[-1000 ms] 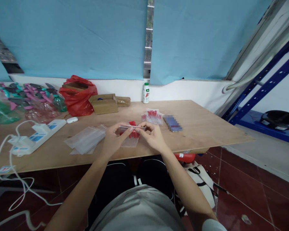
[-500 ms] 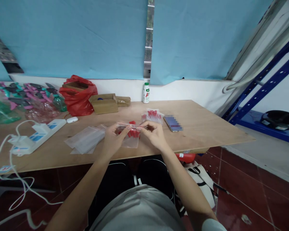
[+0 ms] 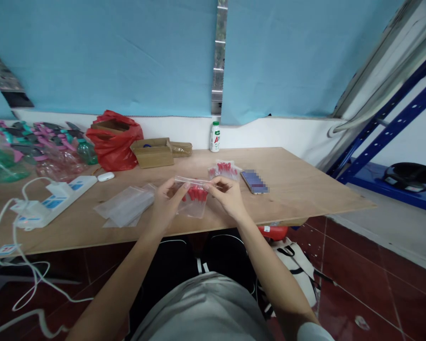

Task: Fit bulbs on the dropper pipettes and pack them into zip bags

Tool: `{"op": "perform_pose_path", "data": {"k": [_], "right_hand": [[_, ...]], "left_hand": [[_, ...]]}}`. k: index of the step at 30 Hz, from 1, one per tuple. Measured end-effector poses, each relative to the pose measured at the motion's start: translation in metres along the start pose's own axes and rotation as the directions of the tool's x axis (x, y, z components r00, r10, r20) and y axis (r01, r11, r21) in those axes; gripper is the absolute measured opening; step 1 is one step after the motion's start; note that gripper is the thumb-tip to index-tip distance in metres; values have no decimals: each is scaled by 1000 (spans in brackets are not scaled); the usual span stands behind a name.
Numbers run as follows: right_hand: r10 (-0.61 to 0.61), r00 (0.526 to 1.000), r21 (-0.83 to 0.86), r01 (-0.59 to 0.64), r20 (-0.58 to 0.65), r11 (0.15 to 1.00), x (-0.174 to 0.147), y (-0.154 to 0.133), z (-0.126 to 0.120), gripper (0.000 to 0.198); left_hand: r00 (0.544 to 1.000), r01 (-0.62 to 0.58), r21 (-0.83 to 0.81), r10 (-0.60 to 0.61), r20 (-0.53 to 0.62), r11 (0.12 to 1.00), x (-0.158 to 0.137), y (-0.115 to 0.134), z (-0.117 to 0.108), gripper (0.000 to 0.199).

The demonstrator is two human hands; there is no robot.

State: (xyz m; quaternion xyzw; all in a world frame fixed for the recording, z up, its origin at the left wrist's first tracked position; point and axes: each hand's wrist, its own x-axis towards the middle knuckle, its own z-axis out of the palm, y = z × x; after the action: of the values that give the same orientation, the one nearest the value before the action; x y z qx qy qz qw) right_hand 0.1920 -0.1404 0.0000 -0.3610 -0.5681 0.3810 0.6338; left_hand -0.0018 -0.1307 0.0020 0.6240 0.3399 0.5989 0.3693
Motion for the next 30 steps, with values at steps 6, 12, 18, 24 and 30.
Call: {"op": "perform_pose_path", "data": {"k": [6,12,18,24,30], "right_hand": [[18,1000,25,-18,13,1000,0,1,2,47],[29,999,24,-30,28,999,1,5,2,45],[16,999,59,-18,34,998,-1,6,2,40],[-9,998,73,4,66,997,-3,7,4,35],[-29,999,5,29,21,1000,-3,8,1,34]], "left_hand": [[1000,8,-16,-8,29,1000,-1,0,2,25],[1000,-5,6,5,7,1000,-1,2,4,27],[999,8,-36,-9,-40,999,-3,2,8,24],[1000,15,-31,-15,-17,999,-6,0,12,25],[997,53,-24,-52,49,998,-6,-1,13,28]]}}
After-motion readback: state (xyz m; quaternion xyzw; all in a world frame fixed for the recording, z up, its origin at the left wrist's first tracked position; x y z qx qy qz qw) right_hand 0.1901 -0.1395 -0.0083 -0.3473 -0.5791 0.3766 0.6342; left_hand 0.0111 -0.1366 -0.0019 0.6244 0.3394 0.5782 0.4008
